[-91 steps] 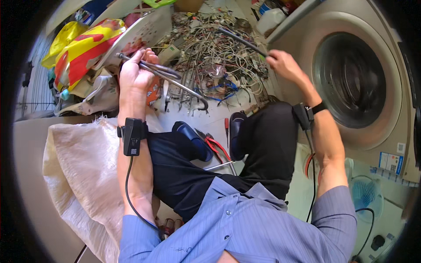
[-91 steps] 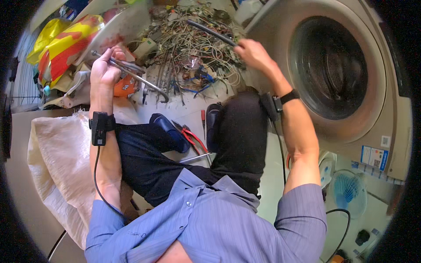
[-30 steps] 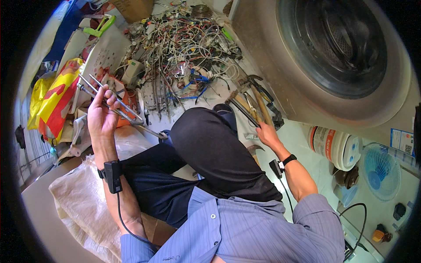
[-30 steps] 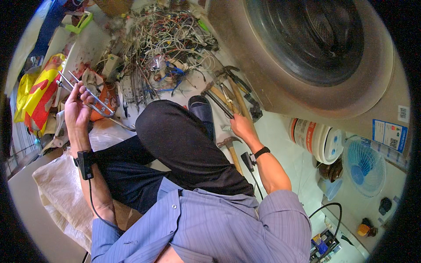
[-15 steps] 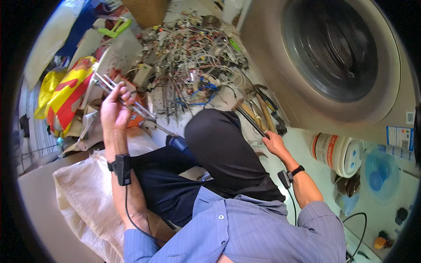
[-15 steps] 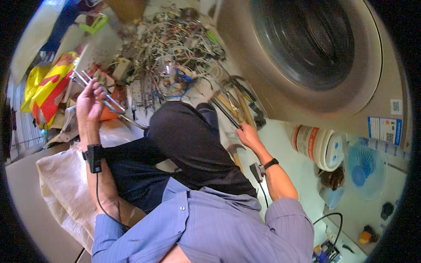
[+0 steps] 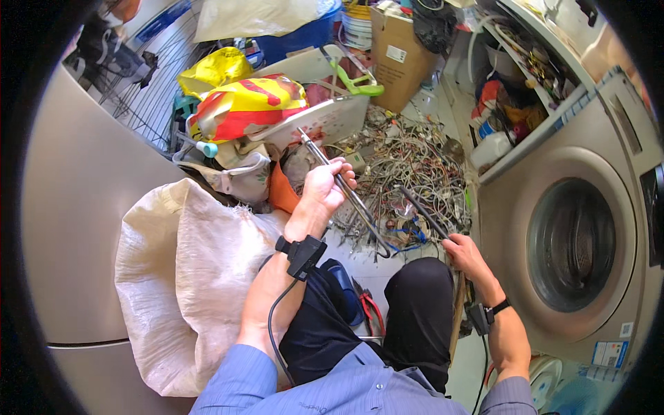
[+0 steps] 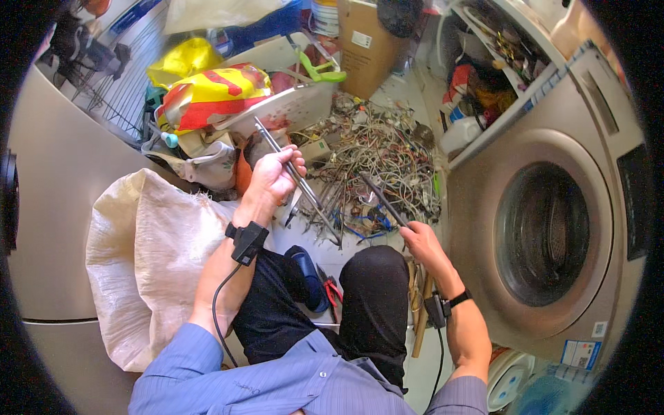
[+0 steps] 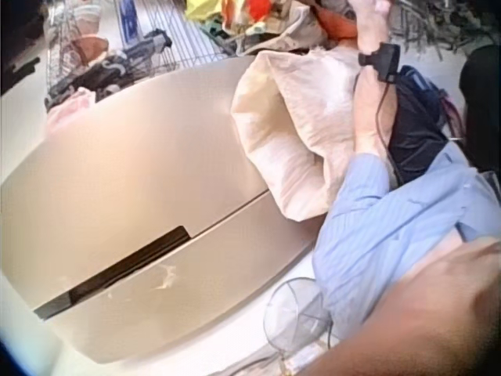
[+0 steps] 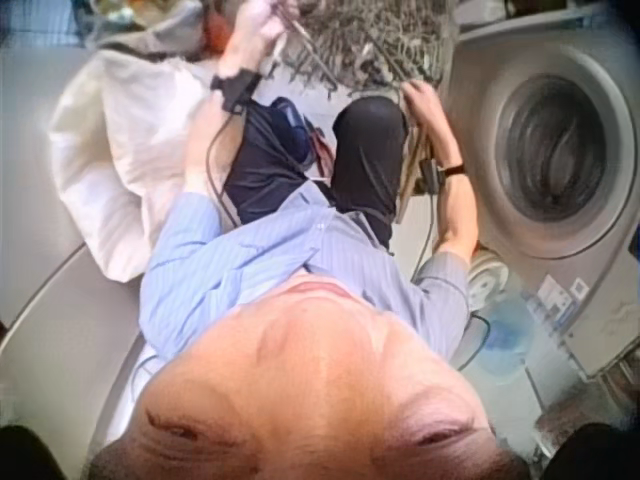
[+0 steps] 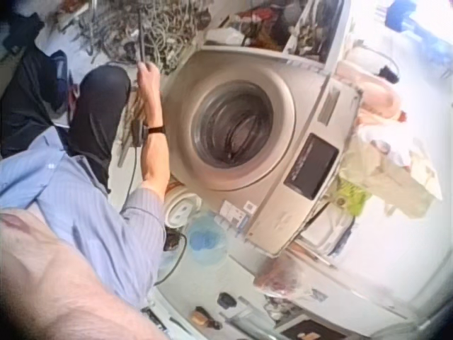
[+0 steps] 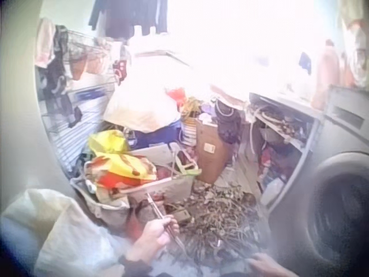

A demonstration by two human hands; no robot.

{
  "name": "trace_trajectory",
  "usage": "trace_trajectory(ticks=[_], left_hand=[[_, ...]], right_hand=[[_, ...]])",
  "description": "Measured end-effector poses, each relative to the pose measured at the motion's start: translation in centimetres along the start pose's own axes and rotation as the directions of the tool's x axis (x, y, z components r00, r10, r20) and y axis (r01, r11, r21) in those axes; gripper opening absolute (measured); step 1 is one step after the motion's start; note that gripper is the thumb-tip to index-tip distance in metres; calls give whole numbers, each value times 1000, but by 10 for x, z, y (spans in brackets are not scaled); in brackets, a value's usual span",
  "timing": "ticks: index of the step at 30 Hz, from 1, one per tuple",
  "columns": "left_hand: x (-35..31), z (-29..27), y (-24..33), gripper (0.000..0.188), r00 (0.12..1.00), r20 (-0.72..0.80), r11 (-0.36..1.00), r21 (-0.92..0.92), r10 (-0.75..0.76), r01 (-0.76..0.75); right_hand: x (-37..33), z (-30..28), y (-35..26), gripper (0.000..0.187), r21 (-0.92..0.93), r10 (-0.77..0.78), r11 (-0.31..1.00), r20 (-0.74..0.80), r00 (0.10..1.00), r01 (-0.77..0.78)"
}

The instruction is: Disassembling or repairing electronic components such as heating elements and motor parts in a cluttered utility space.

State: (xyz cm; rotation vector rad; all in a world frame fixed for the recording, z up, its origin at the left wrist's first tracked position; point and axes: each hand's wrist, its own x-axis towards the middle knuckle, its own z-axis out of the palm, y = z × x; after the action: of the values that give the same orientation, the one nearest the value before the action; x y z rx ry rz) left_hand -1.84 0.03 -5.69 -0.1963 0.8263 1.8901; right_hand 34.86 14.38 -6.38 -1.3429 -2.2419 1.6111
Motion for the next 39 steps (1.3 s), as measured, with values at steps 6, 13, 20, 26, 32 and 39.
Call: trace_trajectory(ticks=[6,13,20,26,32,39], left_hand=[[-3,5,12,11,996,-62,994,-83,72,-77],[-10,5,30,15,990,-74,991,-50,123,-127],[-11,7,47,13,981,-101,985,-28,169,-172],[-8,12,46,14,980,-46,980,-42,194,-196],[-2,4,44,12,984,-61,975,-134,169,-176],[0,1,41,16,983,-49,935,-305,176,-183]], right_hand=[[76,26,-102,25,55,-5,998,157,988,-4],[183,81,-210,25,328,-140,944,283,949,41],[255,155,-322,43,723,-232,691,190,954,24],[220,126,-347,35,482,-544,769,148,826,421],[148,108,-228,46,88,-329,941,471,818,328],[74,112,-150,39,432,-256,899,390,885,69]])
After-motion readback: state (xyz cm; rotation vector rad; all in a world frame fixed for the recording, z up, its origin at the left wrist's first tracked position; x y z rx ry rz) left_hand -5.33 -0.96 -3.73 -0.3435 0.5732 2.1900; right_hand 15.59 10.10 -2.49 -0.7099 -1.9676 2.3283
